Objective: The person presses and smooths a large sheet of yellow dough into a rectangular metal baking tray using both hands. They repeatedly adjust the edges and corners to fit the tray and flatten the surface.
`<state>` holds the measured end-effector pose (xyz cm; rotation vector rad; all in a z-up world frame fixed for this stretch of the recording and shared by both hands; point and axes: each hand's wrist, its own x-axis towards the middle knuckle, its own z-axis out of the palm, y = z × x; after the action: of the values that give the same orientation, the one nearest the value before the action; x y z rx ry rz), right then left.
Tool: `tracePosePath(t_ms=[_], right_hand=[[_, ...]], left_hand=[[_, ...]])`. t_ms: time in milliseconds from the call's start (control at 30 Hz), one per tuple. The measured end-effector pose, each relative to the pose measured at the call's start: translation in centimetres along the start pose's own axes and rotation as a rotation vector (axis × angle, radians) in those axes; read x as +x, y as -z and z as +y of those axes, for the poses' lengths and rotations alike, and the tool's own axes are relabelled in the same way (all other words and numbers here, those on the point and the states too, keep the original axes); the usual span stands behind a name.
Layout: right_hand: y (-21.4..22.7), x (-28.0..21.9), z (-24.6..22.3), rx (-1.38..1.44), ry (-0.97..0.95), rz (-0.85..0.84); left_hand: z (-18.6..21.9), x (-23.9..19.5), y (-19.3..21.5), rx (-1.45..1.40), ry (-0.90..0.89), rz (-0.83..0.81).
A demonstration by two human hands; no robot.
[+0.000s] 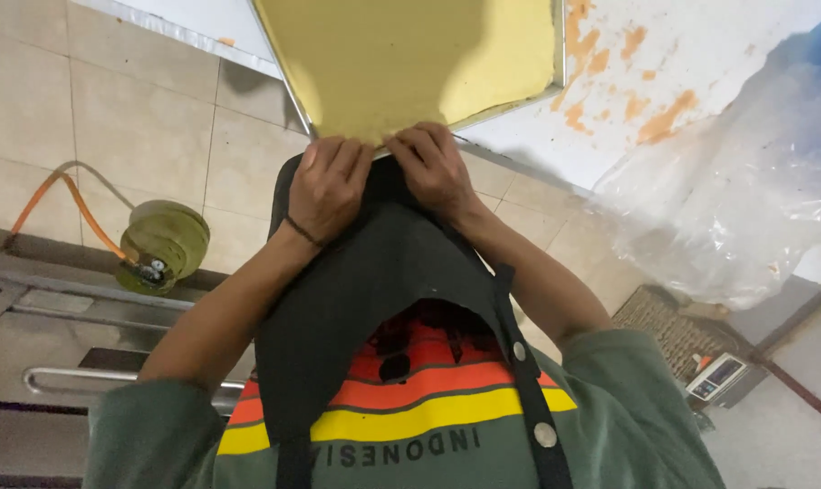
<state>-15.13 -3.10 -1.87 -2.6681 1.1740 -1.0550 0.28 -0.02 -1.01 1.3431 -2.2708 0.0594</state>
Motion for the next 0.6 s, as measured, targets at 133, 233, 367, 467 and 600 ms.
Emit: tracePosePath(t_ms=[133,233,367,467,600], right_hand=[[0.4,0.6,-0.5,0.154,0.033,-0.077],[0.4,1.0,0.1,0.153,0.084,-0.094],[1.2,0.1,0.7,0.132,0.109,-0.099],[1.4,-2.5,2.2,0.173,0.062,-0.120],[2.6,-1.6,2.5,0.257,-0.016,-0.134]], left_hand=[[-0.3,-1.3,-0.4,-0.082,0.006,-0.032],[-1.2,-1.6,-0.1,-0.082,-0.018,-0.044],[-0.9,-1.9,0.2,-0.128,-0.066,-0.068],[-0.3,-1.9,-0.3,-0.272,-0.040,-0.089],[-2.0,0.3,0.4,-0.356,-0.041,-0.091]])
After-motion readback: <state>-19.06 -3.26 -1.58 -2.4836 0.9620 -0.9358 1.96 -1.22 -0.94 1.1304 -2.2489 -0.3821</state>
